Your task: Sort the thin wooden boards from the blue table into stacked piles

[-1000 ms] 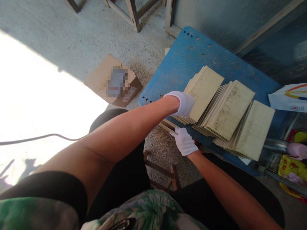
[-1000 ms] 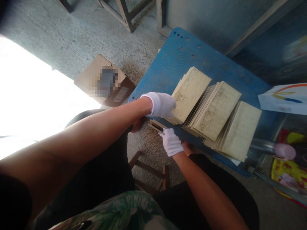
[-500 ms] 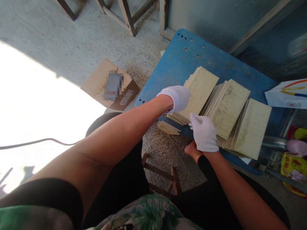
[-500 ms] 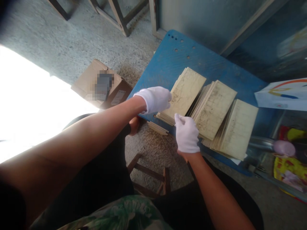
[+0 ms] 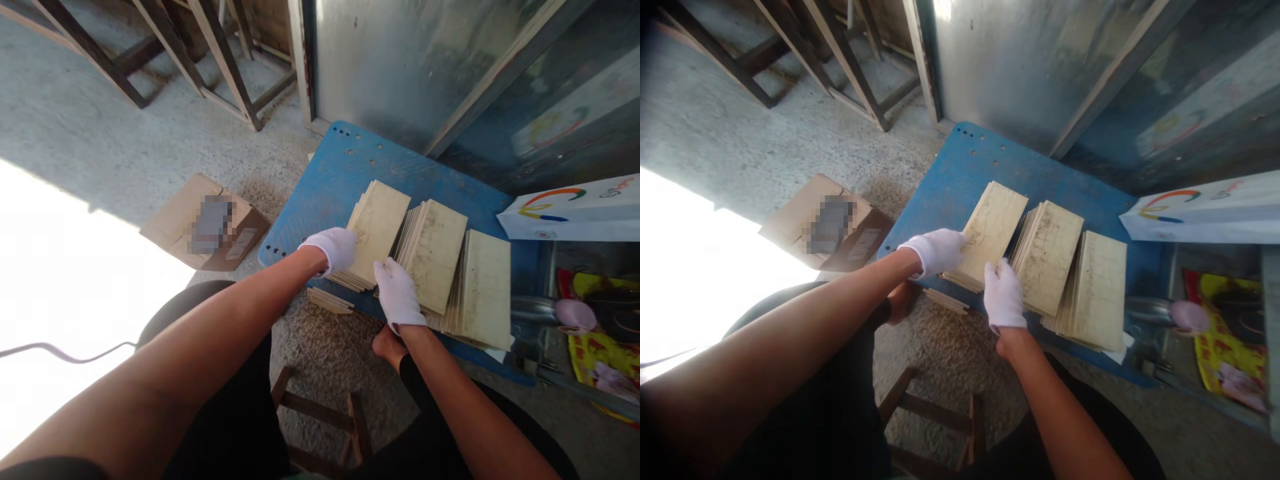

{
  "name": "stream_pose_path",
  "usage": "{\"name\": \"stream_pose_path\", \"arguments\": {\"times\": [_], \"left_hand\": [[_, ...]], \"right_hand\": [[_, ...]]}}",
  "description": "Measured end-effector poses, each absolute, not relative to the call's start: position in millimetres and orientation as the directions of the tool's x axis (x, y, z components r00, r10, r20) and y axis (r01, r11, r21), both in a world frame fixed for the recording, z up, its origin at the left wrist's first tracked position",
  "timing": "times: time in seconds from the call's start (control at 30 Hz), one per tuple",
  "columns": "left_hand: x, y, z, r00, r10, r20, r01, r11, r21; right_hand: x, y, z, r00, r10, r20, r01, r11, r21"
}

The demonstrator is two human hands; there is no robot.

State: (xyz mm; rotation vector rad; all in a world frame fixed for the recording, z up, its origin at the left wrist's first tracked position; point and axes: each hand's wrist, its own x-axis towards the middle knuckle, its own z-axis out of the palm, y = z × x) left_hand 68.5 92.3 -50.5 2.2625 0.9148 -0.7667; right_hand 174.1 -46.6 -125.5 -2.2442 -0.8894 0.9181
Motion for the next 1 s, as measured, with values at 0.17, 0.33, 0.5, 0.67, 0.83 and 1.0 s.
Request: {"name": "stream_pose_path", "arguments": {"times": [0.17,0.33,0.5,0.67,0.83,1.0], "left_hand": [[70.6,91.4,-55.1,0.581,0.431,-0.691,0.764,-0.582,0.28],[69.8,86.7,-58.6,0.598,0.448,-0.665,0.762,-0.575,0.298],[67.7,84.5,-54.9,0.622,0.438,-0.649,0.75,-0.571,0.334],[66.3,88.0,-53.2,0.617,0.436,-0.655,0.753,-0.571,0.329],[66.2,93.3,-57.0,0.637,0.413,-0.65,0.733,-0.586,0.346],[68.3,94.7,-59.1,0.634,0.406,-0.658,0.738,-0.572,0.357]], "right_hand": [[168.8,-39.6,-117.2,0.553,0.738,-0.388,0.433,-0.652,-0.622],[169.1,-33.6,-110.1,0.576,0.709,-0.406,0.452,-0.691,-0.564],[174.5,-30.2,-105.3,0.589,0.692,-0.416,0.425,-0.704,-0.569],[176.6,-28.2,-106.6,0.602,0.649,-0.465,0.349,-0.738,-0.578],[182.5,-28.8,-119.7,0.604,0.659,-0.449,0.264,-0.697,-0.667],[183.9,-19.1,-112.4,0.57,0.605,-0.556,0.052,-0.702,-0.71]]}}
